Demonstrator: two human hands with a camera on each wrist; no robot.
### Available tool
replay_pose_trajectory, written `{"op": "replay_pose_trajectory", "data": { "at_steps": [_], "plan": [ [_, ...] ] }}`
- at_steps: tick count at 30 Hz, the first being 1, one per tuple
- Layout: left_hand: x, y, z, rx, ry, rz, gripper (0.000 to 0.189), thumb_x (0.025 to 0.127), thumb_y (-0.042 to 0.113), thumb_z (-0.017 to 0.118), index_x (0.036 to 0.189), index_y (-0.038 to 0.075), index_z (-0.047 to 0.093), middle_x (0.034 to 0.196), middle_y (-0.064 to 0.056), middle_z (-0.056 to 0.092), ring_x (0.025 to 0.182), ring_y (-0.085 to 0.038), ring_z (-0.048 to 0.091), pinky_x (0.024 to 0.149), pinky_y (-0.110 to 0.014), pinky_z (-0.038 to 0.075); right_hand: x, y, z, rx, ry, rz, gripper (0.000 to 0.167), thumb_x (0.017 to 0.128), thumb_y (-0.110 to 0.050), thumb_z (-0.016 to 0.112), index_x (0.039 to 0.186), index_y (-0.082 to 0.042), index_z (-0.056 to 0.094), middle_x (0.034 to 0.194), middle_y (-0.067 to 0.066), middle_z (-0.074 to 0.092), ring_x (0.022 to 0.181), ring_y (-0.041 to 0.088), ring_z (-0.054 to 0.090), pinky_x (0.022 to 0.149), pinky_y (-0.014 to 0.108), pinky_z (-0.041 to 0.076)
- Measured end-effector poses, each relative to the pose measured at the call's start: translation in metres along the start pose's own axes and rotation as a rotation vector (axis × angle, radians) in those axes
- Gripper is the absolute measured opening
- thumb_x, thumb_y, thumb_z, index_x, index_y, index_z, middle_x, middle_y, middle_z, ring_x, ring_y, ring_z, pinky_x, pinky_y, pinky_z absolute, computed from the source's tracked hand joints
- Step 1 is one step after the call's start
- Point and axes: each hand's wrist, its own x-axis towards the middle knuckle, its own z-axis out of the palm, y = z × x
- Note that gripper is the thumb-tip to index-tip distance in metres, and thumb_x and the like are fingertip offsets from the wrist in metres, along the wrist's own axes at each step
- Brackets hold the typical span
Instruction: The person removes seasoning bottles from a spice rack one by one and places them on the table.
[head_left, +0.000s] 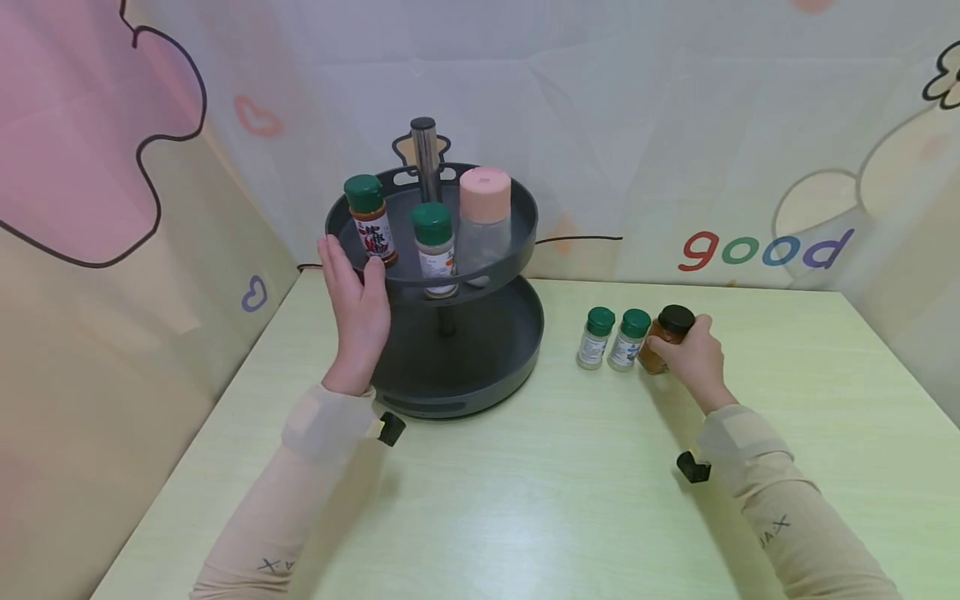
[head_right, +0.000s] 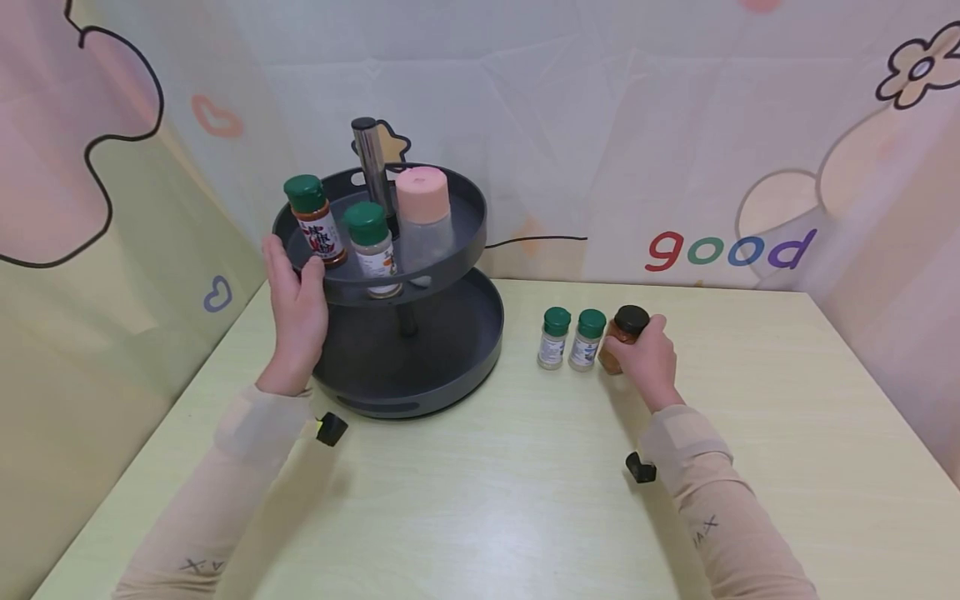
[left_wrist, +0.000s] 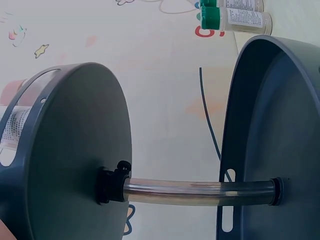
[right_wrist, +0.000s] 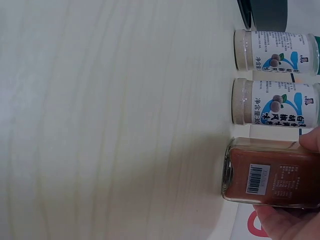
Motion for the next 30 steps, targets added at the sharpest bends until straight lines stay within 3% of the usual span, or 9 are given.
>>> {"op": "replay_pose_trajectory", "data": {
  "at_steps": [6, 11, 20, 30],
  "plan": [
    [-0.002, 0.001, 0.0, 0.027, -0.013, 0.018, 0.068, 0.091, 0.032, 0.036, 0.143, 0.012, -0.003, 0.149, 0.0, -0.011, 0.137, -0.016, -0.009, 0.111, -0.039, 0.003, 0.001, 0.0, -0.001, 0.001, 0.002, 0.008, 0.066, 0.08, -0.034, 0.056, 0.119, 0.008, 0.024, 0.112, 0.033, 0.046, 0.098, 0.042, 0.048, 0.077, 0.047, 0.042],
    [-0.001, 0.0, -0.002, 0.032, -0.018, -0.008, 0.068, 0.092, 0.037, 0.034, 0.143, 0.013, -0.005, 0.149, 0.001, -0.012, 0.137, -0.015, -0.01, 0.112, -0.038, 0.003, 0.0, 0.0, -0.001, -0.002, 0.0, 0.014, 0.066, 0.08, -0.035, 0.057, 0.119, 0.008, 0.024, 0.112, 0.032, 0.047, 0.097, 0.042, 0.048, 0.077, 0.047, 0.042],
    [0.018, -0.007, -0.008, -0.134, -0.026, -0.011, 0.067, 0.092, 0.036, 0.036, 0.143, 0.019, -0.004, 0.149, 0.008, -0.006, 0.137, -0.008, -0.004, 0.112, -0.031, 0.004, 0.001, 0.002, 0.001, -0.002, -0.002, 0.008, 0.066, 0.08, -0.035, 0.056, 0.119, 0.007, 0.024, 0.111, 0.032, 0.047, 0.097, 0.041, 0.048, 0.075, 0.045, 0.042],
    [0.036, -0.019, -0.013, -0.178, -0.04, -0.005, 0.061, 0.091, 0.031, 0.034, 0.143, 0.021, 0.004, 0.149, 0.008, 0.004, 0.137, -0.009, 0.006, 0.112, -0.033, 0.01, 0.002, 0.003, 0.002, -0.005, -0.007, 0.011, 0.066, 0.08, -0.035, 0.056, 0.12, 0.008, 0.023, 0.112, 0.032, 0.046, 0.097, 0.041, 0.048, 0.075, 0.045, 0.043]
  ]
}}
